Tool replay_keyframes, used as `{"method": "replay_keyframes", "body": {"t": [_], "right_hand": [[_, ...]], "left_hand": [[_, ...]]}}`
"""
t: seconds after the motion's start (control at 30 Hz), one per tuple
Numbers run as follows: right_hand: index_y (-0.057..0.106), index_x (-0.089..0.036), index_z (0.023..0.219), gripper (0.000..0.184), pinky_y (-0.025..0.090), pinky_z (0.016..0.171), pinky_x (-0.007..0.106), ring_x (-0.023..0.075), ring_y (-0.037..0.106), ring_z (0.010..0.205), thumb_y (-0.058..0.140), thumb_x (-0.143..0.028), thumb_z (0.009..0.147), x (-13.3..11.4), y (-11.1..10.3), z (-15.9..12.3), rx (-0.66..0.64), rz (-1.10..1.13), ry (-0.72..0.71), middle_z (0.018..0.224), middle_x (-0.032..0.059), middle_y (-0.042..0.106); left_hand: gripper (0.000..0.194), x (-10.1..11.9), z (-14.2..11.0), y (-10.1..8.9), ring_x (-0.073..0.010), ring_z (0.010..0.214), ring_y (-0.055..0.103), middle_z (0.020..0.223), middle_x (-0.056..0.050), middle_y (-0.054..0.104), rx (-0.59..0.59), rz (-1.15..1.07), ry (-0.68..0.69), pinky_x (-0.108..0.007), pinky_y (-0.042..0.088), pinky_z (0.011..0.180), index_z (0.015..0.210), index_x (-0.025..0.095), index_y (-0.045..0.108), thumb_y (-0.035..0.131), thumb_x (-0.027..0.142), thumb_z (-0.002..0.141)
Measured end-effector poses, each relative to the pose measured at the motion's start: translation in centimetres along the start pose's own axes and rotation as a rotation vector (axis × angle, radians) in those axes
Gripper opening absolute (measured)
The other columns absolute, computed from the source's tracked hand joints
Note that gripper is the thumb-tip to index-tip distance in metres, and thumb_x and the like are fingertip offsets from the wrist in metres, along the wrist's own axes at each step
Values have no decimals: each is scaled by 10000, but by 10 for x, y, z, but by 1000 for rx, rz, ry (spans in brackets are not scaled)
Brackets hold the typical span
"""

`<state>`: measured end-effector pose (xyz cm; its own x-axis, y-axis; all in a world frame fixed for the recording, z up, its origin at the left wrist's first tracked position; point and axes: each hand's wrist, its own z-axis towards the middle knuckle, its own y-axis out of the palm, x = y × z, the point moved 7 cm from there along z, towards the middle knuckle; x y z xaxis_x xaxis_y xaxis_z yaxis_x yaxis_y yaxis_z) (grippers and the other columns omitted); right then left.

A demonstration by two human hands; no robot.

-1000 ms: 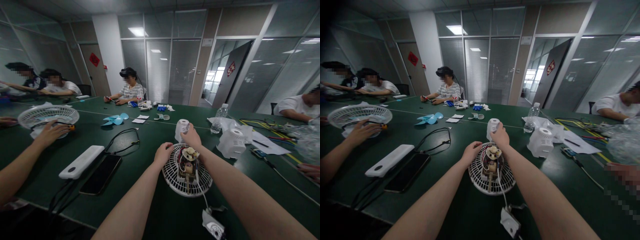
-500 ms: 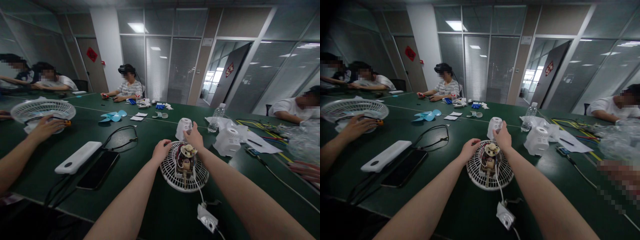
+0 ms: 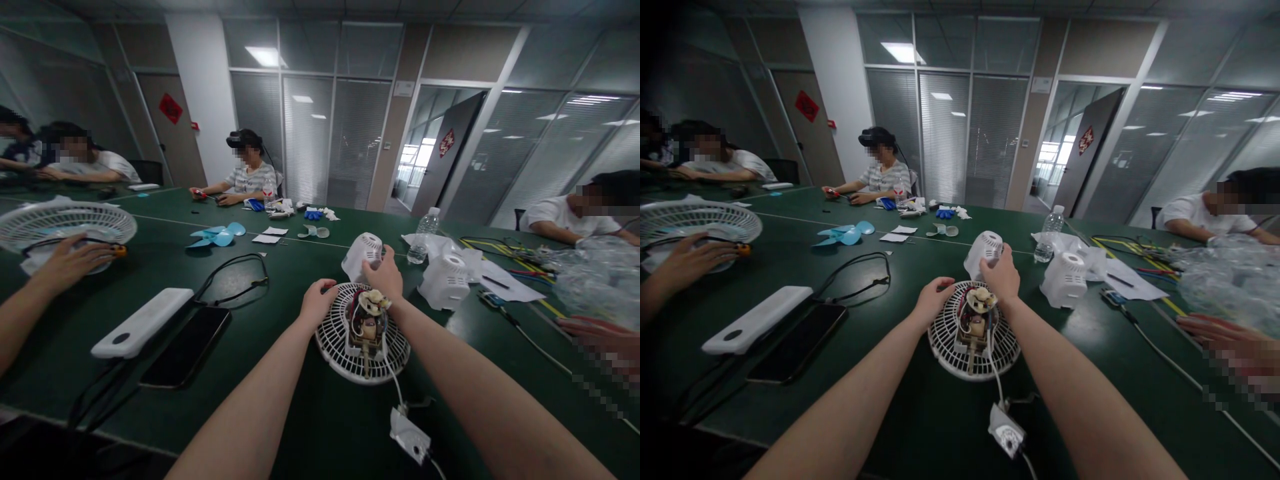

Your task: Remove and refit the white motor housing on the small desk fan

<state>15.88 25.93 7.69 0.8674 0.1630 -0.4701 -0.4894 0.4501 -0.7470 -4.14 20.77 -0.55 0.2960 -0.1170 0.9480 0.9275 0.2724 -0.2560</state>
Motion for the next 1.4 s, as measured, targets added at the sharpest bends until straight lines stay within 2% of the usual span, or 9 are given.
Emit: {"method": "replay_keyframes", "body": {"t": [0.27, 0.47, 0.7, 1.0, 1.17, 1.4], "right_hand": [[223, -218, 1417, 641, 467, 859, 405, 285, 627, 1019, 393, -526, 882, -2, -14, -5, 48, 6, 35, 1265, 116, 575], [164, -192, 1435, 696, 457, 894, 369, 269, 582, 1123, 440, -489, 870, -5, -11, -4, 34, 12, -21, 1367, 128, 502], [275, -217, 1397, 678, 478, 820, 396, 290, 641, 981, 495, -509, 826, -3, -5, -5, -6, -30, -14, 1270, 120, 568], [219, -225, 1433, 691, 472, 814, 400, 288, 631, 993, 456, -507, 848, -7, -9, -8, -12, -73, -36, 1331, 137, 503], [343, -248, 1392, 650, 472, 804, 373, 278, 633, 976, 532, -470, 811, -12, -6, -9, -46, -98, -79, 1273, 111, 540], [357, -248, 1392, 658, 479, 808, 382, 286, 622, 1000, 530, -499, 809, -7, -12, -8, 2, -71, -68, 1262, 100, 564]], "left_hand": [[305, 0, -1, 0, -208, 958, 629, 1071, -84, 688, 2, -2, -8, -329, 477, 859, 1033, 193, 688, 629, 368, 790], [289, 2, -1, 0, -208, 966, 629, 1065, -84, 690, -2, -6, -4, -329, 475, 869, 1021, 187, 693, 630, 347, 788], [283, 5, -2, -1, -202, 967, 633, 1068, -82, 690, 1, -23, -6, -328, 478, 875, 1033, 183, 686, 622, 326, 798], [271, 6, -3, -1, -207, 968, 634, 1067, -80, 693, -5, -26, -19, -333, 478, 880, 1025, 187, 691, 622, 317, 798], [266, 7, -4, -1, -204, 958, 639, 1063, -81, 697, -4, -30, -29, -327, 482, 867, 1019, 184, 691, 628, 314, 795], [260, 5, -1, -1, -209, 966, 637, 1055, -79, 697, -1, -20, -18, -336, 479, 878, 1013, 184, 693, 627, 308, 795]]}}
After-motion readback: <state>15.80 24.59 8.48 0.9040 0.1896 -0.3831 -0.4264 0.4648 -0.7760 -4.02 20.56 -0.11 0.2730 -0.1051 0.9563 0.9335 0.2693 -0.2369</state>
